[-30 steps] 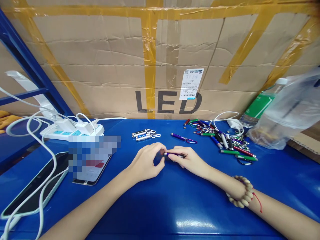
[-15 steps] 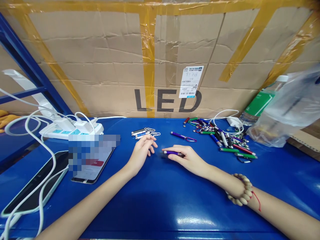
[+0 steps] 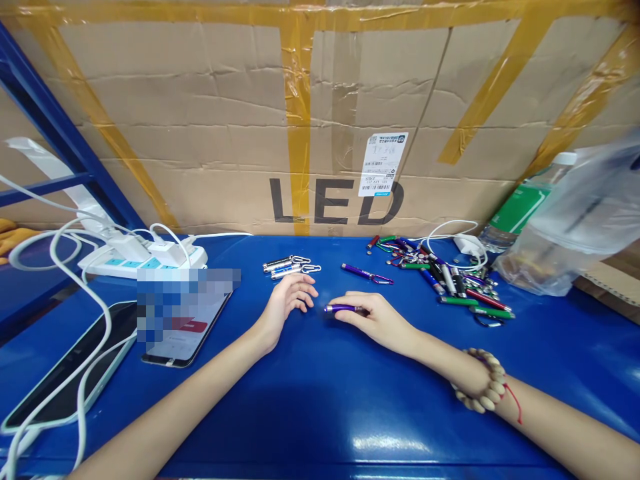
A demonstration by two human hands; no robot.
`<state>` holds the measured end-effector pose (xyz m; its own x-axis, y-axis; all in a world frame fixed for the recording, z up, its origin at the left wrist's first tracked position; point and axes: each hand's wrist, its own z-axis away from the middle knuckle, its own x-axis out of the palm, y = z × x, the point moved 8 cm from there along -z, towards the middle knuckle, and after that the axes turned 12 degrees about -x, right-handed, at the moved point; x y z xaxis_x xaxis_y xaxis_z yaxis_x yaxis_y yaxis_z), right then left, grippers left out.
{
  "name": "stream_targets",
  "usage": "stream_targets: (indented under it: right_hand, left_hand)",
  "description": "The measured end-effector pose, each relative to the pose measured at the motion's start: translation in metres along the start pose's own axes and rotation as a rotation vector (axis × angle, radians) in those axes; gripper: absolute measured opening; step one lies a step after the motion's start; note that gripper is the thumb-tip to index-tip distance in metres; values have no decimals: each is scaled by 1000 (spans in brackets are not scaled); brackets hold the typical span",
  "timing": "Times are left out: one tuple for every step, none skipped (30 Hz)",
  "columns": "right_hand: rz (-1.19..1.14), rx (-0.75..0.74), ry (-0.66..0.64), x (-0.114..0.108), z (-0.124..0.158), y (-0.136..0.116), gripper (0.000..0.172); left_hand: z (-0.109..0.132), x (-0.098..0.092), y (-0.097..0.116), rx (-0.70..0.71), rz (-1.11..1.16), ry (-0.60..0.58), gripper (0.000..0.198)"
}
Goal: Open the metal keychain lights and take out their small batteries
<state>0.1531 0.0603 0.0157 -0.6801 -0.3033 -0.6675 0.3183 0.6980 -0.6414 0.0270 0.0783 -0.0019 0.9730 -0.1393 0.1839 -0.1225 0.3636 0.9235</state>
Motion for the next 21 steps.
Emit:
stream_targets:
  right_hand:
    - [-2,-2,1,0,0,0,28]
    - [-4,-4,1,0,0,0,28]
    - [-3,-6,1,0,0,0,28]
    - [0,-4,4,0,0,0,28]
    - [6,1,8,0,0,0,28]
    - [12,7,12,0,0,1,29]
    - [19,12,15,0,0,1,29]
    - [24,13,17,-1,0,1,29]
    - [30,12,18,-1,0,1,29]
    - [33,10,17,-1,0,1,29]
    - [35,9,16,-1,0,0,28]
    - [34,9,15,-1,0,0,28]
    - [33,10,12,-1,0,0,28]
    - [31,12,10,-1,0,0,28]
    - [31,13,9,-1,0,0,27]
    - [32,15,7,-1,0,0,27]
    - [35,16,5,-1,0,0,27]
    - [37,16,3,-1,0,0,27]
    - [38,15,-2,0,0,0,27]
    - [38,16,-6,0,0,0,28]
    - [36,16,-11,0,-1,1,28]
  left_hand:
    - [0,0,-1,-1,10,-7,27]
    - [-1,0,-1,-2,18,-11,27]
    - [-1,-1,-1,-3,25,-13,28]
    - [-2,-1,-2,-2,31,-15,28]
    - [-2,-1,-2,-1,36,-15,28]
    - [-2,-1,-2,2,40,-14,28]
    - [-2,-1,-2,5,42,-12,27]
    - [-3,-1,-1,5,44,-9,27]
    - [-3,-1,-1,4,44,-6,27]
    - [-2,-1,-1,4,44,-4,27]
    - [-2,-1,0,3,43,-2,27]
    - [-2,-1,0,2,42,-2,27]
    - [-2,-1,0,3,41,-2,27]
    - [-2,-1,0,5,39,-3,27]
    - [-1,-1,0,6,37,-4,27]
    - [-1,0,1,7,36,-5,27]
    - [-1,0,0,9,35,-5,28]
    - [-1,-1,0,8,34,-3,28]
    - [-1,-1,0,8,32,-1,28]
    - [0,0,0,6,30,0,28]
    - [0,0,0,4,28,0,28]
